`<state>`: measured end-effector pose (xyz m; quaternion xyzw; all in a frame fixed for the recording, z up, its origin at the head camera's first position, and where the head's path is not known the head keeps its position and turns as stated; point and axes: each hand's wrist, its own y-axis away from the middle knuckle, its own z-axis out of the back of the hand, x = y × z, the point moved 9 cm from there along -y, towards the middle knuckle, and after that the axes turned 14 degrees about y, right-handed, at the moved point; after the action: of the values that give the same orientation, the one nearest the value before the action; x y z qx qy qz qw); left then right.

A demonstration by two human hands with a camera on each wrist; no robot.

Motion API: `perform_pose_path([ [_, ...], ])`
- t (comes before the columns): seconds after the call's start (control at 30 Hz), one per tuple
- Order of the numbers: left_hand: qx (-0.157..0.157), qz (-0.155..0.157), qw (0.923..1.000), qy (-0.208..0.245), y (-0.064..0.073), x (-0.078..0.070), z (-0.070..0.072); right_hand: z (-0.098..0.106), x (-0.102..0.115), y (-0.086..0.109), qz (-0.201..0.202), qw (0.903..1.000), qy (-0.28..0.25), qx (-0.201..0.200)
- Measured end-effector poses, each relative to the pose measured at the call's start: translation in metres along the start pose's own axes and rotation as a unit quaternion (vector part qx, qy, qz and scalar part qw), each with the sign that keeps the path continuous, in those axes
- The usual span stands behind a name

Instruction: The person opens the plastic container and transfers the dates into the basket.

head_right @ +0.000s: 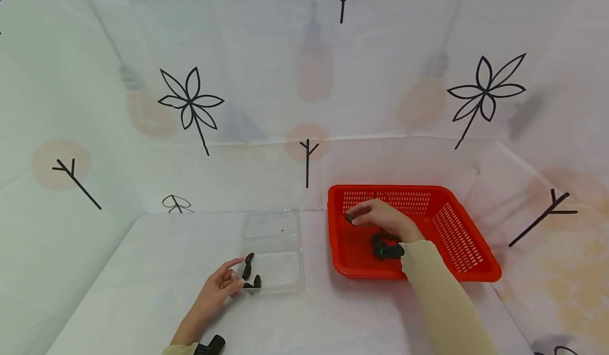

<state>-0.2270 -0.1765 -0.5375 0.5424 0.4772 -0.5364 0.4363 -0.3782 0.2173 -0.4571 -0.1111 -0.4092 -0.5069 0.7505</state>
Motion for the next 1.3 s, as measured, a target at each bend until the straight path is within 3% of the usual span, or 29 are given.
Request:
perform_pose_path([
  [0.3, 0.003, -0.001, 1.0, 0.003, -0.001, 0.001, 0.001, 0.009, -0.028, 0.007, 0.003, 0.9983, 0.057, -0.006],
  [0.43, 0.003, -0.008, 0.9999, 0.008, 0.0, 0.0, 0.001, 0.015, -0.039, 0.009, -0.011, 0.9969, 0.073, -0.027],
  [0.73, 0.004, -0.018, 0.9997, 0.015, 0.0, 0.001, 0.002, 0.017, -0.045, 0.01, -0.028, 0.9932, 0.104, -0.045],
  [0.97, -0.007, 0.003, 0.9999, 0.013, -0.001, 0.001, 0.003, 0.018, -0.044, 0.011, -0.027, 0.9936, 0.099, -0.046],
  [1.27, 0.002, 0.005, 0.9999, 0.016, 0.007, -0.027, -0.008, 0.023, -0.039, 0.013, -0.027, 0.9945, 0.085, -0.055],
  [1.3, 0.001, 0.007, 0.9999, 0.016, 0.006, -0.024, -0.007, 0.023, -0.038, 0.013, -0.029, 0.9947, 0.081, -0.056],
])
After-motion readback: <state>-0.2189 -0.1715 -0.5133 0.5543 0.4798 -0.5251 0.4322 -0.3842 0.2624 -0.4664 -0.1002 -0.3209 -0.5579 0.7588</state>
